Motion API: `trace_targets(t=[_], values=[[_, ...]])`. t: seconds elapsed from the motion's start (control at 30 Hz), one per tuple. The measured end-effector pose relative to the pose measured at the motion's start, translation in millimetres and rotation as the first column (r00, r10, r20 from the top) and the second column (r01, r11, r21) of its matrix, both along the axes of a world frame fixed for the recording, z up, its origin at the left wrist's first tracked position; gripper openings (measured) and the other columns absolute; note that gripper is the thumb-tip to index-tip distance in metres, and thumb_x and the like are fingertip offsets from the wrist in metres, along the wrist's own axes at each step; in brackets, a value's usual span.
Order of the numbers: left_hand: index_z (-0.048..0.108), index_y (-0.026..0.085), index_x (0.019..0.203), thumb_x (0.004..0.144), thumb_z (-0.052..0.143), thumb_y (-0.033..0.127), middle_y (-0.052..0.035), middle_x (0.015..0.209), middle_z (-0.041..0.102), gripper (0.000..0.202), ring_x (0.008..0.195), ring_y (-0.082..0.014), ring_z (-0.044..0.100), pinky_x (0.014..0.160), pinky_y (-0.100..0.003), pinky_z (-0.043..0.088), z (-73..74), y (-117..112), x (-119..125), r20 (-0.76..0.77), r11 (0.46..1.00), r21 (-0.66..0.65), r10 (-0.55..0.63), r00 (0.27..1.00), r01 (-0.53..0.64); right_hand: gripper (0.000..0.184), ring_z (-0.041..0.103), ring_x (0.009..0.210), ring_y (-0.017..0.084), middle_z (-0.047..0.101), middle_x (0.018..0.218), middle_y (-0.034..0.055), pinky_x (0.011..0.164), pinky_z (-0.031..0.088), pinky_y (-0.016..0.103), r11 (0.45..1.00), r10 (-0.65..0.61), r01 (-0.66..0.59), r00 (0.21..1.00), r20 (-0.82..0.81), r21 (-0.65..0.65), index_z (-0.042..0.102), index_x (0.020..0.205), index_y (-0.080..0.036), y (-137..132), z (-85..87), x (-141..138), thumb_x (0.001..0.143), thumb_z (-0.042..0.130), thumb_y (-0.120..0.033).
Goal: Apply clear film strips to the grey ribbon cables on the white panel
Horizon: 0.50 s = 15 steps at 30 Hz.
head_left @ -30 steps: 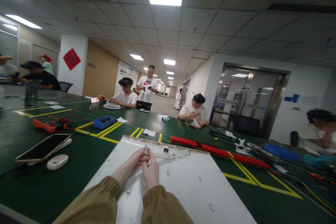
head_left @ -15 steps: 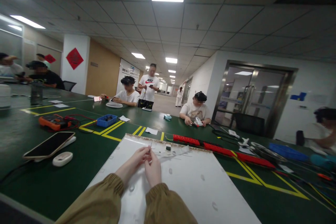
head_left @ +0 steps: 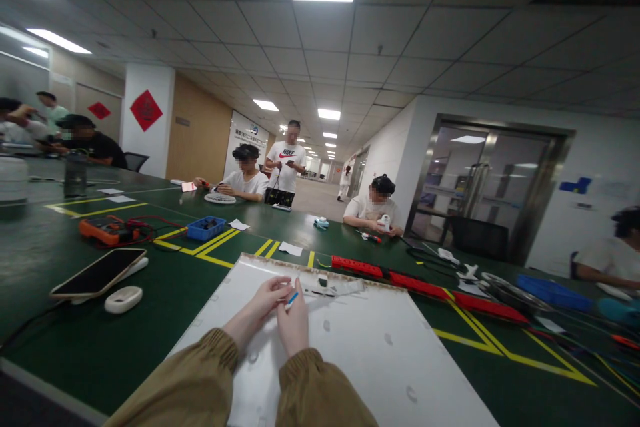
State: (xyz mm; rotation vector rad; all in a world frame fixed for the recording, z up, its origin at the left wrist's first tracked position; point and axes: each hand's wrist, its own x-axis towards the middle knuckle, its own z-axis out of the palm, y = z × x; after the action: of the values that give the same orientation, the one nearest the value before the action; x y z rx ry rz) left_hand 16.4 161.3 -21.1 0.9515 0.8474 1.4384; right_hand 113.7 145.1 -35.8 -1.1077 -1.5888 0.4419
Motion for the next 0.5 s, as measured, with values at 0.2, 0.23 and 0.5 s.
trace_targets(t=[0.2,0.23,0.5], values=[[0.062,0.013,0.102,0.052,0.084,0.024,0.0016,0.066,0.059,0.055,0.062,-0.0128,0.059,0.063,-0.024,0.044,-1.1,5.8,-4.1,0.017,0.995,0.046,0.089,0.996,-0.089,0.058,0.049,0.121,0.026,0.053,0.127,0.0162,0.101,0.04,0.039,0.999,-0.001,0.001,1.0,-0.017,-0.045,0.042,0.136,-0.01,-5.6,7.0,0.9,0.079,0.046,-0.021],[0.063,0.013,0.102,0.053,0.083,0.025,0.0015,0.065,0.059,0.054,0.062,-0.0129,0.059,0.064,-0.024,0.044,-1.0,6.4,-4.7,0.005,0.993,0.052,0.102,0.995,-0.102,0.057,0.05,0.119,0.025,0.053,0.127,0.0159,0.101,0.04,0.038,1.0,0.007,-0.007,1.0,-0.021,-0.029,0.043,0.135,-0.011,-6.0,7.4,0.8,0.08,0.046,-0.022],[0.069,0.014,0.092,0.053,0.082,0.037,-0.0023,0.07,0.063,0.048,0.064,-0.0145,0.058,0.062,-0.024,0.042,6.8,2.4,-4.5,-0.076,0.986,0.057,0.158,0.984,-0.154,0.059,0.063,0.082,0.02,0.055,0.125,0.0146,0.076,0.05,0.031,0.999,-0.001,-0.003,0.996,-0.087,-0.05,0.04,0.136,-0.014,-6.1,10.6,1.4,0.079,0.048,-0.026]])
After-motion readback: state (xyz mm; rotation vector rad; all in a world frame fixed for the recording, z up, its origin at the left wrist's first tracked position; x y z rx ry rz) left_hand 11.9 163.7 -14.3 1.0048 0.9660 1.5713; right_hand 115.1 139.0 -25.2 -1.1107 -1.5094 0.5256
